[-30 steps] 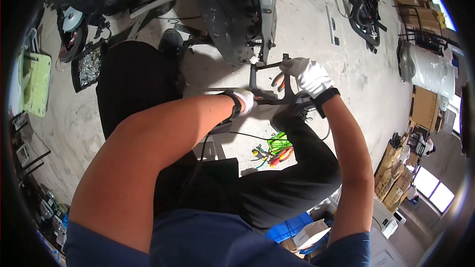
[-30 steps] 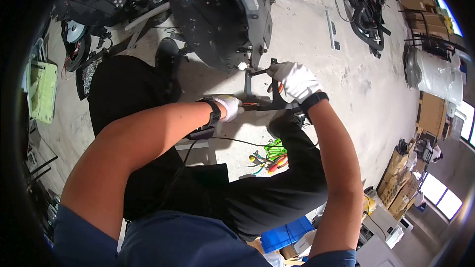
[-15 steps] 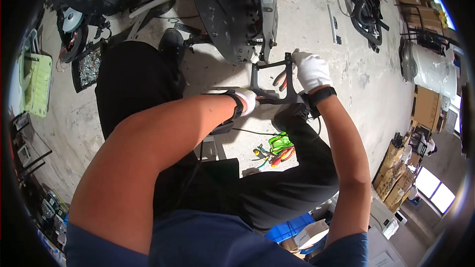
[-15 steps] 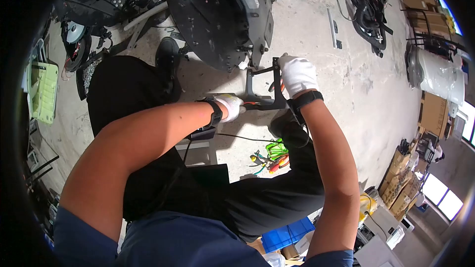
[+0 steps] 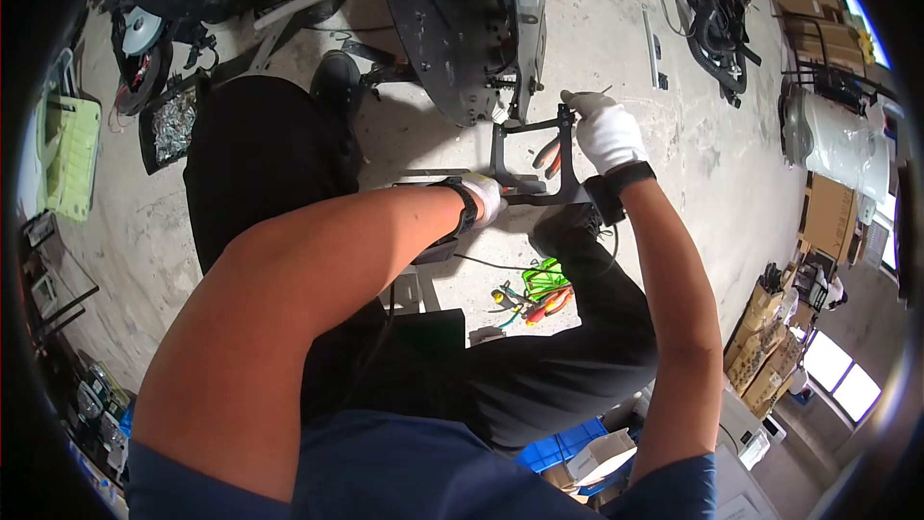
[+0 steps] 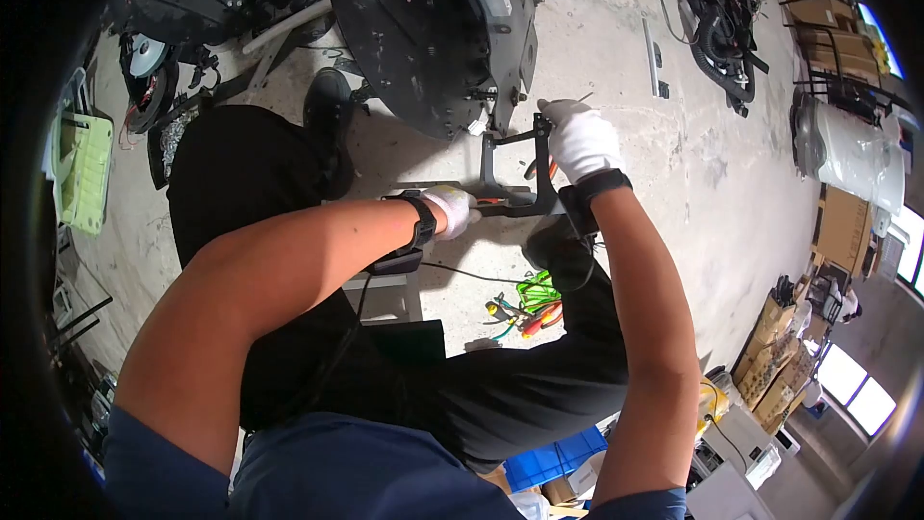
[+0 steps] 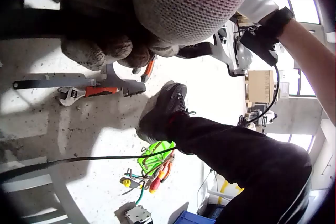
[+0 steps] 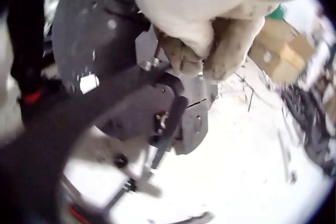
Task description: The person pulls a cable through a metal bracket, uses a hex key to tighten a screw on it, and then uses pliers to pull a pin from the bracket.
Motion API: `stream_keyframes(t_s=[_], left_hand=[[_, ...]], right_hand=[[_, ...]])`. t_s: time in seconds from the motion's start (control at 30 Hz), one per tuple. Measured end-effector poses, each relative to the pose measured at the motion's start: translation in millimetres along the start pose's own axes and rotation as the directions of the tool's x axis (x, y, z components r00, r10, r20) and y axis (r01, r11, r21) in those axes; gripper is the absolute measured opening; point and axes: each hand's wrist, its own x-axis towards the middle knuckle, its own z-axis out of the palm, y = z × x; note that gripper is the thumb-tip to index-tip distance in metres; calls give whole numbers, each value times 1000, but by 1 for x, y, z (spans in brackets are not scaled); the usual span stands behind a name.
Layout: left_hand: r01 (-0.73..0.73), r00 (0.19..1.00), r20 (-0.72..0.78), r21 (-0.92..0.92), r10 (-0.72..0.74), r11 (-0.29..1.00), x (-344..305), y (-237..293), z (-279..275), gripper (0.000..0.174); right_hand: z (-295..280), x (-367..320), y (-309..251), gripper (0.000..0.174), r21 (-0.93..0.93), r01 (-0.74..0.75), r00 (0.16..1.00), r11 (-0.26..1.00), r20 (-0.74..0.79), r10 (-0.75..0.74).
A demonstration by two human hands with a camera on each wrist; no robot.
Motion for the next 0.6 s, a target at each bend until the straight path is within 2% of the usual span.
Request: stream_keyframes(t_s=[0.03, 0.07, 0.13, 0.17, 0.2, 0.27, 0.3, 0.33, 0.4, 0.43, 0.5, 0.53, 0.6], left_hand=[[6, 1000, -10, 38, -5, 999, 1, -1, 2, 35], [11, 1000, -18, 75, -10, 997, 2, -3, 4, 35], [13, 1000, -15, 67, -12, 998, -1, -2, 1, 36], [14, 1000, -12, 58, -14, 998, -2, -1, 0, 36], [13, 1000, -11, 60, -12, 998, -1, 0, 1, 36], [17, 1000, -17, 73, -16, 997, 2, -3, 3, 37], [22, 1000, -18, 72, -20, 997, 3, -4, 4, 37], [15, 1000, -21, 79, -13, 997, 4, -5, 5, 37], [3, 1000, -22, 86, -1, 996, 7, -5, 8, 37], [-7, 999, -31, 89, 9, 996, 8, -6, 8, 37], [-16, 999, -40, 89, 20, 996, 7, -7, 8, 36], [-12, 1000, -28, 101, 15, 995, 6, -6, 8, 36], [-17, 1000, -17, 116, 19, 993, 3, -2, 4, 36]], right_hand=[[0, -2, -2, 26, 183, 8, 996, 983, -91, 9], [0, -3, -5, 26, 184, 8, 996, 983, -92, 9], [-3, -3, -13, 32, 342, -221, 972, 913, 6, 233], [-2, -4, -18, 27, 379, -260, 956, 888, -30, 292], [3, -4, -13, 27, 378, -261, 955, 888, -31, 294], [24, -1, 4, 24, 384, -169, 929, 908, -245, 276], [27, -1, 8, 25, 450, -198, 906, 871, -256, 338], [28, -3, 10, 28, 562, -263, 885, 784, -183, 428], [33, -5, 17, 34, 752, -190, 892, 631, -137, 431], [30, -7, 16, 34, 751, -190, 891, 633, -139, 432], [23, -13, 10, 37, 875, -143, 830, 462, -148, 537], [20, -14, 14, 37, 873, -145, 830, 466, -149, 538], [12, -19, 24, 36, 970, -229, 850, 87, 156, 503]])
